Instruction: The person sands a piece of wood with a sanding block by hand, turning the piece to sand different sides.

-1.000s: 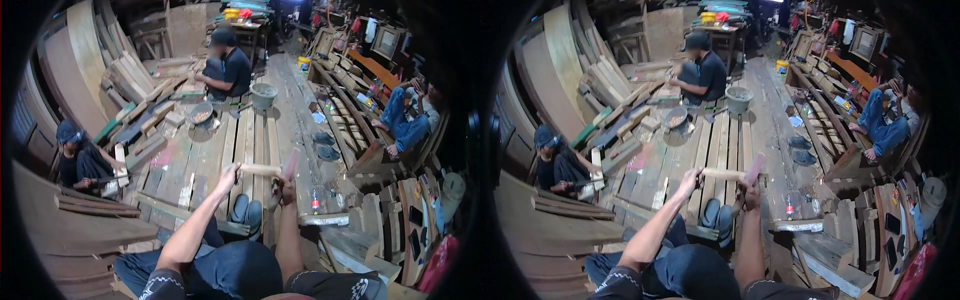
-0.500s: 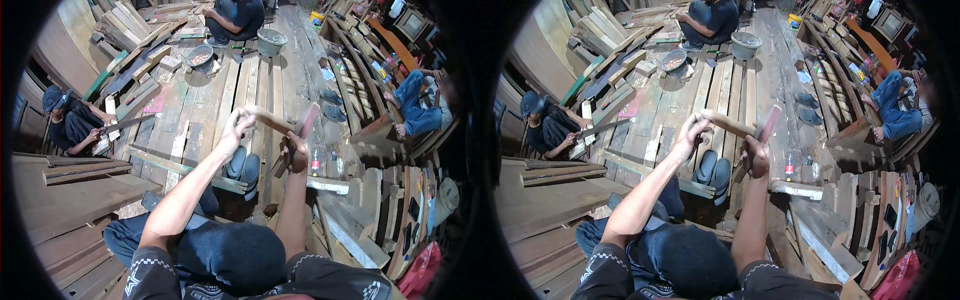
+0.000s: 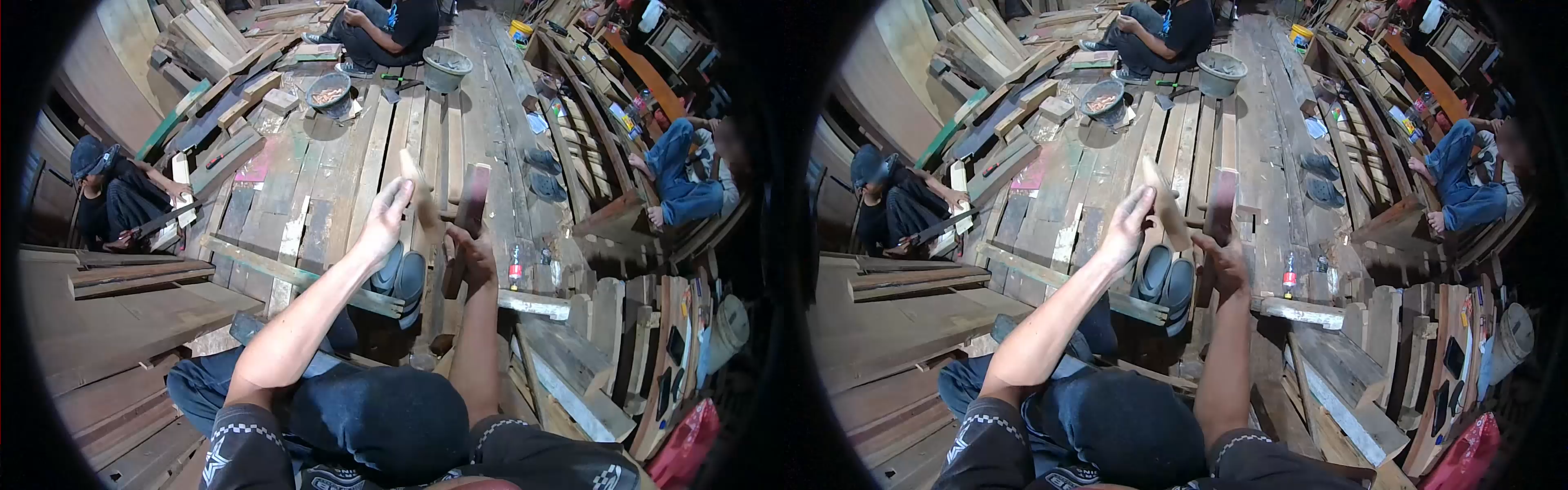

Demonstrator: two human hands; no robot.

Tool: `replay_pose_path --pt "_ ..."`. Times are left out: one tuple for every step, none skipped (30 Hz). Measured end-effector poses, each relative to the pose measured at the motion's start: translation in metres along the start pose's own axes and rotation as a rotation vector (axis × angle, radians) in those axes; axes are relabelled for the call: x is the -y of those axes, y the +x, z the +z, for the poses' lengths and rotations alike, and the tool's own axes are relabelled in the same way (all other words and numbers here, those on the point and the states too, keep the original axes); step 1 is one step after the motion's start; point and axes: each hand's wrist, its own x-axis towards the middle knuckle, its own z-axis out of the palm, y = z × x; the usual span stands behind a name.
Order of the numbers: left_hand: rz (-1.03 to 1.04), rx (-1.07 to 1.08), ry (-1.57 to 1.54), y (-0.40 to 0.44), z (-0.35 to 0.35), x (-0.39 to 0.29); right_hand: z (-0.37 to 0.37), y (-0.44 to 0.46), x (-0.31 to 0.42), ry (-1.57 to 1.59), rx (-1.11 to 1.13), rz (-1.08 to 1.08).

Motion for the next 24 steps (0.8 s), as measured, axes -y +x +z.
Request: replay_pose_path --pt "-0.001 -0.016 -0.031 0.000 0.000 0.001 -0.002 0.002 -0.004 0.016 -0.015 0.051" --pt "-0.003 -0.030 -0.061 -0.001 0.001 0.001 -0.004 0.007 -0.006 0.025 -0.019 0.032" --pt "-0.005 -0.042 -0.092 0.000 0.002 0.001 -0.004 0.007 -0.005 0.049 -0.027 0.005" --pt "-0.005 -0.107 -0.030 0.007 -0.001 0.007 -0.003 0.006 -0.002 0.073 -0.034 -0.023" --pt "0.025 -0.076 0.042 0.006 -0.003 0.010 -0.005 0.005 0.000 0.097 -0.042 -0.052" --pt "-0.030 -0.025 -0.025 0.002 0.000 -0.004 -0.017 0.012 -0.016 0.134 -0.095 -0.033" --pt "-0.083 0.026 -0.091 -0.002 0.002 -0.014 -0.015 0.011 -0.010 0.157 -0.102 -0.048" --pt "-0.096 0.029 -0.110 -0.003 0.004 -0.017 -0.011 0.010 -0.006 0.180 -0.109 -0.063" --pt "-0.108 0.032 -0.128 -0.004 0.005 -0.020 -0.007 0.007 0.001 0.205 -0.116 -0.078" --pt "-0.122 0.035 -0.145 -0.005 0.007 -0.020 -0.005 0.004 0.007 0.229 -0.058 -0.098" --pt "-0.116 0.046 -0.134 -0.004 0.008 -0.016 -0.007 0.005 0.004 0.246 -0.043 -0.110" --pt "-0.109 0.055 -0.122 -0.002 0.008 -0.009 -0.008 0.007 0.002 0.264 -0.026 -0.123" --pt "-0.101 0.064 -0.111 0.000 0.008 -0.004 -0.008 0.009 0.000 0.282 -0.008 -0.136" --pt "-0.092 0.071 -0.098 0.001 0.007 0.001 -0.010 0.009 0.000 0.228 -0.014 -0.116" --pt "-0.042 0.098 -0.002 0.000 0.007 0.000 -0.009 0.009 0.002 0.257 0.013 -0.125" --pt "0.006 0.124 0.093 -0.002 0.007 -0.003 -0.007 0.008 0.003 0.284 0.041 -0.132" --pt "0.055 0.150 0.188 -0.005 0.007 -0.004 -0.006 0.008 0.003 0.311 0.069 -0.138" --pt "0.147 0.127 0.269 -0.007 0.008 -0.004 -0.006 0.007 0.003 0.271 0.030 -0.108" --pt "0.146 0.127 0.245 -0.008 0.008 -0.004 -0.006 0.007 0.004 0.291 0.062 -0.117" --pt "0.147 0.127 0.220 -0.008 0.008 -0.005 -0.006 0.008 0.005 0.311 0.093 -0.127" --pt "0.146 0.127 0.195 -0.009 0.008 -0.005 -0.004 0.008 0.008 0.331 0.125 -0.136" --pt "0.198 0.092 0.334 -0.008 0.007 -0.007 -0.002 0.005 0.011 0.312 0.112 -0.127" --pt "0.286 0.063 0.401 -0.007 0.007 -0.008 0.000 0.004 0.012 0.294 0.111 -0.123" --pt "0.373 0.033 0.469 -0.006 0.006 -0.009 0.002 0.003 0.013 0.277 0.111 -0.118"
